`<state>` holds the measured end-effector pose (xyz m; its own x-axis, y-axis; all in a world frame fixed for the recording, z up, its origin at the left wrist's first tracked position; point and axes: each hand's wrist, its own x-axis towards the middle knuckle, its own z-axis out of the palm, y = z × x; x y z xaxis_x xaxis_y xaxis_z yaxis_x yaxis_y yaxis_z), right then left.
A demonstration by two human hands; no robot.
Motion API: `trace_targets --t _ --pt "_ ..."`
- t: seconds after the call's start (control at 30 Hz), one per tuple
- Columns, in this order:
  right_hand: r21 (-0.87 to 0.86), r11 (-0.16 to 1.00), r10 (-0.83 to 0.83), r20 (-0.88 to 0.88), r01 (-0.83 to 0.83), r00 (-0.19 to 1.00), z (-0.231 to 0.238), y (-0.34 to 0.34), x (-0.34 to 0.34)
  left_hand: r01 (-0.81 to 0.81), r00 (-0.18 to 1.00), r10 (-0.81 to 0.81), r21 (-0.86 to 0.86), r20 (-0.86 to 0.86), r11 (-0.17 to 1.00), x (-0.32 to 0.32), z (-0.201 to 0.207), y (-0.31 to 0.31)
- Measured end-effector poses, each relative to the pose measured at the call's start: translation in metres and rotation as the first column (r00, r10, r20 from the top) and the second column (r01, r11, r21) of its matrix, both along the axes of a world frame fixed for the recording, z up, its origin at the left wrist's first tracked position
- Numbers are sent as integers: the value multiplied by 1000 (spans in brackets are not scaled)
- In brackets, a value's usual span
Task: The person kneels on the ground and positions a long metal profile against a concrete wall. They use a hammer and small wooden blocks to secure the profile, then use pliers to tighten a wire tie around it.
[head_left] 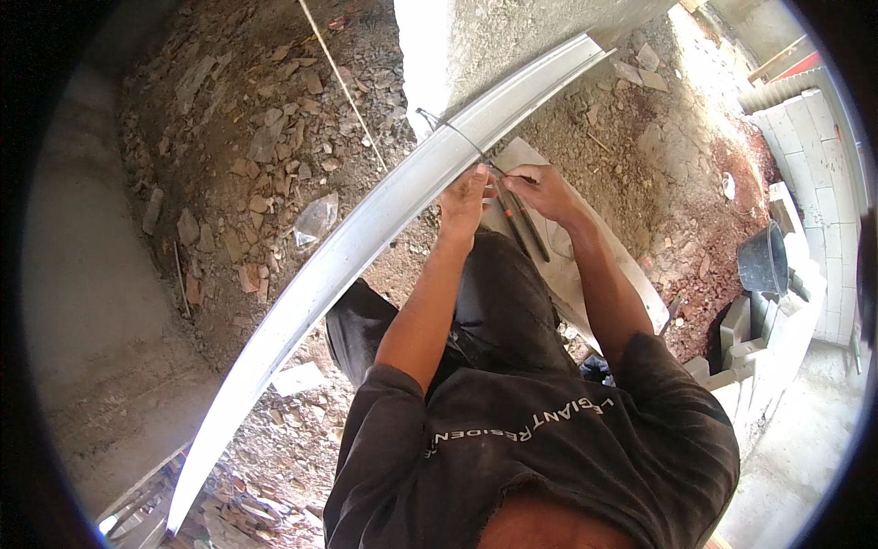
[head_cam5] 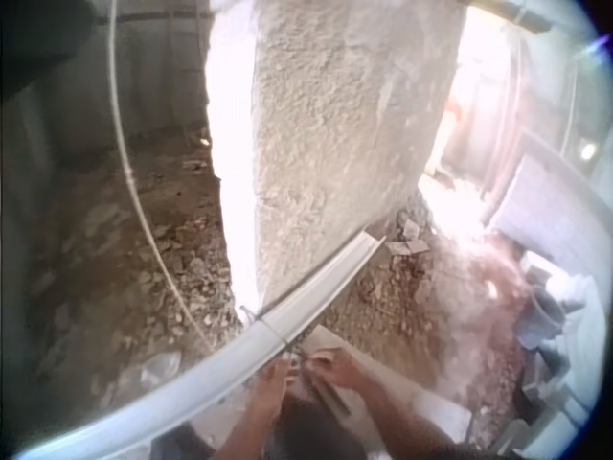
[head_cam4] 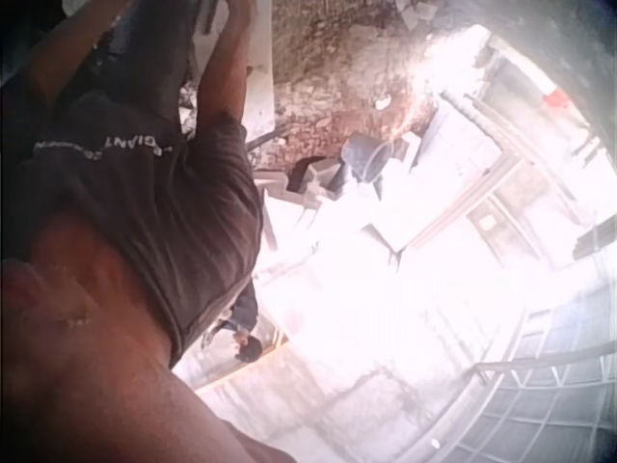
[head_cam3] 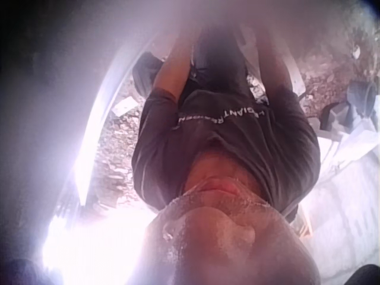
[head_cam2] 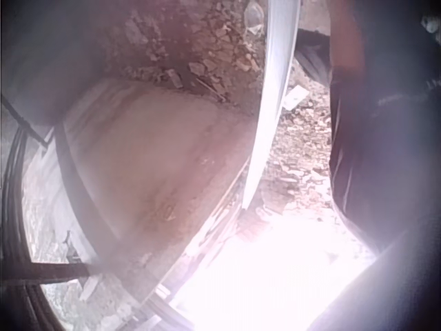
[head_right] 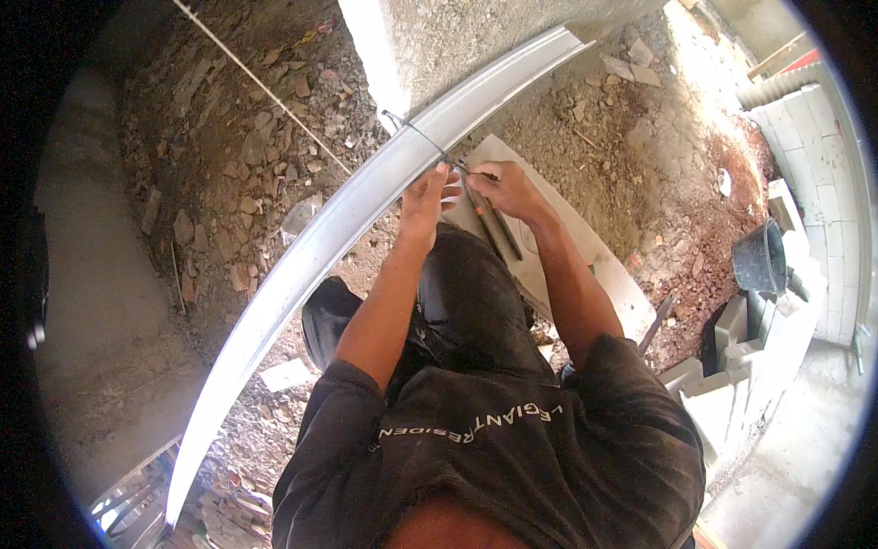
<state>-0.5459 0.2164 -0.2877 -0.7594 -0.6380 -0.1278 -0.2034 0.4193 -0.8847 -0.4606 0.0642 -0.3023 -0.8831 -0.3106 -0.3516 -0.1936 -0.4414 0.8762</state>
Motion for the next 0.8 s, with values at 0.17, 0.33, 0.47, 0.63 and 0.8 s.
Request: trace_targets --t 0.17,0.33,0.47,0.63,0.8 --pt "-60 998 30 -76 -34 997 -4 6 -6 -147 989 146 173 19 974 -17 -15 18" --pt "10 997 79 -96 -79 992 3 6 -7 -180 982 186 243 -2 953 -19 -19 22" --pt "74 994 84 -143 -74 986 -1 9 -13 -143 985 160 218 -59 965 -23 -18 25" --pt "100 992 99 -179 -82 979 25 2 -15 -192 971 201 76 -128 978 -20 -26 29" --pt "149 984 134 -231 -101 964 44 -1 -27 -224 962 204 -95 -183 970 -24 -22 36"
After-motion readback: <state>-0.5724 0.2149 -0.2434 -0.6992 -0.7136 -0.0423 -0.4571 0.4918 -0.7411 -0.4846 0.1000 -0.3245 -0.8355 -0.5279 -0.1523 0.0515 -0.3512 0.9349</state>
